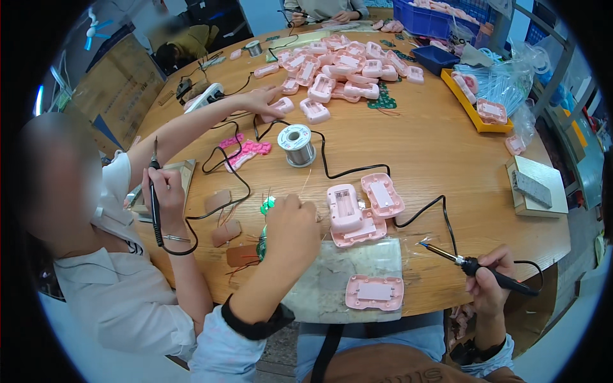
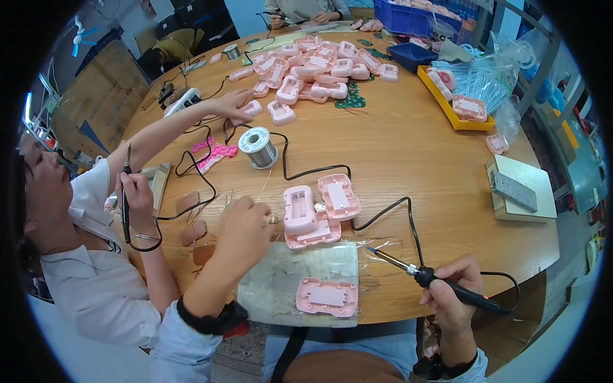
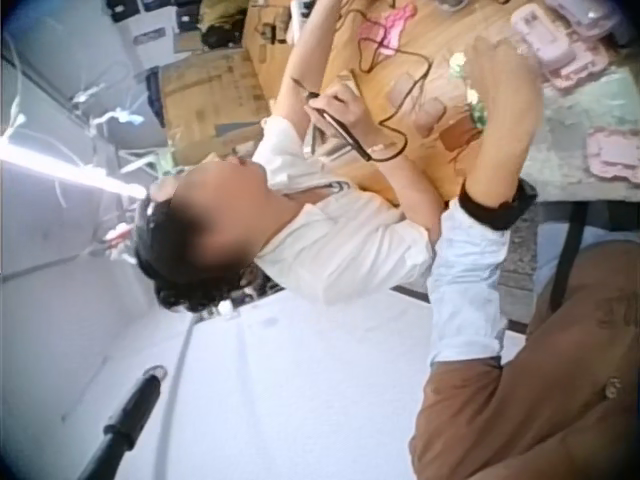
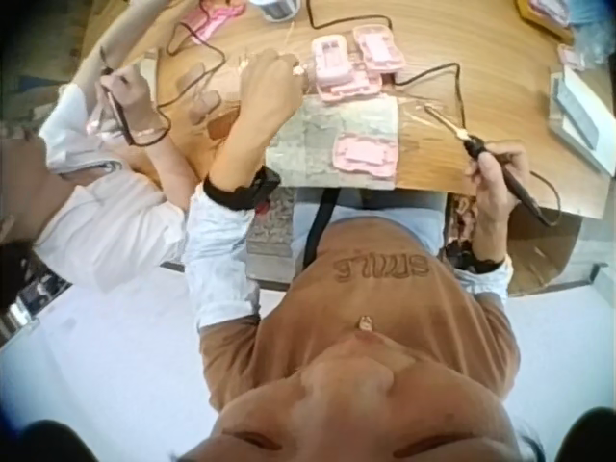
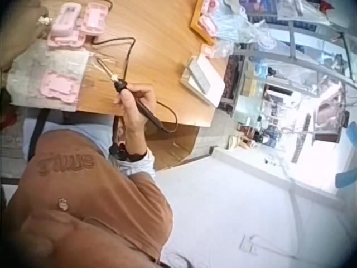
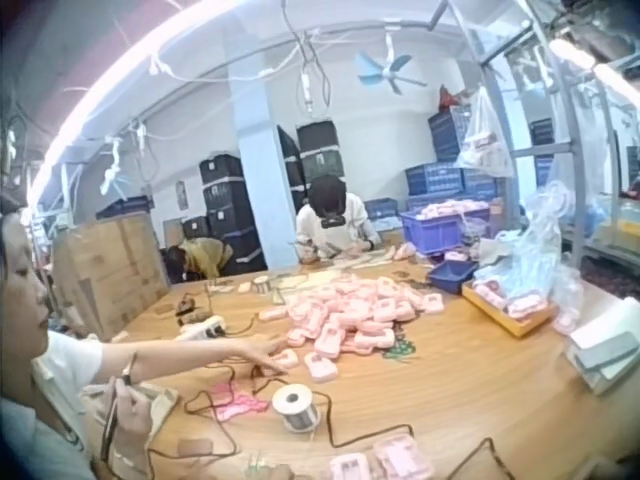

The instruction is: The person uses a soldering iron to attach wires to small pink plastic housings on a workbench. They repeatedly heat contact points and feed solder wire, then set each finished unit aside. A coworker works nearby on similar items.

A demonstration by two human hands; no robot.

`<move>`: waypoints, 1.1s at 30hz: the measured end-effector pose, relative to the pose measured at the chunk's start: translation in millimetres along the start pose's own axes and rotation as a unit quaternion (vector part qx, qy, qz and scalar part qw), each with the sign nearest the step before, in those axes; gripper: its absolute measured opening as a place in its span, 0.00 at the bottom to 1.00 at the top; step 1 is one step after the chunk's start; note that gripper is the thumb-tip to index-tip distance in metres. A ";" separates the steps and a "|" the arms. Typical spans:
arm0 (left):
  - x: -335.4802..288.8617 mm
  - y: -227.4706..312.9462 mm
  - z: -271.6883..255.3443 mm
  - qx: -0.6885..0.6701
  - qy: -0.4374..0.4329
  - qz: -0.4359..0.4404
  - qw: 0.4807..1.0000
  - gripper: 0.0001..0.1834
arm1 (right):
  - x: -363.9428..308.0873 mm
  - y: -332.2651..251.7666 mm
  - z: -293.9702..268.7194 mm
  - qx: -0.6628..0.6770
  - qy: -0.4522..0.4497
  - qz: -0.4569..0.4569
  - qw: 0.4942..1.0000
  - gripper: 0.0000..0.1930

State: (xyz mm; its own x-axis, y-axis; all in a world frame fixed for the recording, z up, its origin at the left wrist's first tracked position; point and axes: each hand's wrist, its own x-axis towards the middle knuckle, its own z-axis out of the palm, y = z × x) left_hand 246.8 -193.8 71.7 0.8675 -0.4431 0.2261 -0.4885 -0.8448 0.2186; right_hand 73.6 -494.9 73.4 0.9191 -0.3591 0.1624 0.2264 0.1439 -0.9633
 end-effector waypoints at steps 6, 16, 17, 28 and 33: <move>31.7 -9.1 -7.0 0.136 -0.008 0.013 0.991 0.09 | -8.5 -9.4 1.2 -0.010 0.020 -0.001 1.000 0.13; -35.0 85.7 -68.8 -0.224 0.132 0.045 0.964 0.06 | 3.2 -21.1 27.0 0.055 -0.073 -0.057 0.994 0.14; -42.2 93.5 -64.3 -0.236 0.138 0.065 0.960 0.07 | 5.6 -24.2 33.4 0.051 -0.080 -0.017 0.995 0.15; -73.0 115.0 -45.3 -0.327 0.059 0.068 0.941 0.08 | 8.8 -15.2 72.6 -0.111 -0.150 -0.146 0.972 0.12; -90.6 98.0 -51.7 -0.303 0.007 -0.060 0.951 0.07 | 13.9 -22.3 43.0 -0.127 -0.182 -0.203 0.954 0.15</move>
State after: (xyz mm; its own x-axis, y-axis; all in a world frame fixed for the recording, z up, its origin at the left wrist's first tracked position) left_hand 115.4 -221.0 121.7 0.9211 -0.3469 0.1768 -0.3544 -0.5588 0.7498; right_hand 95.2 -463.4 106.3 0.8339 0.0139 0.5517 0.5445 -0.1842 -0.8183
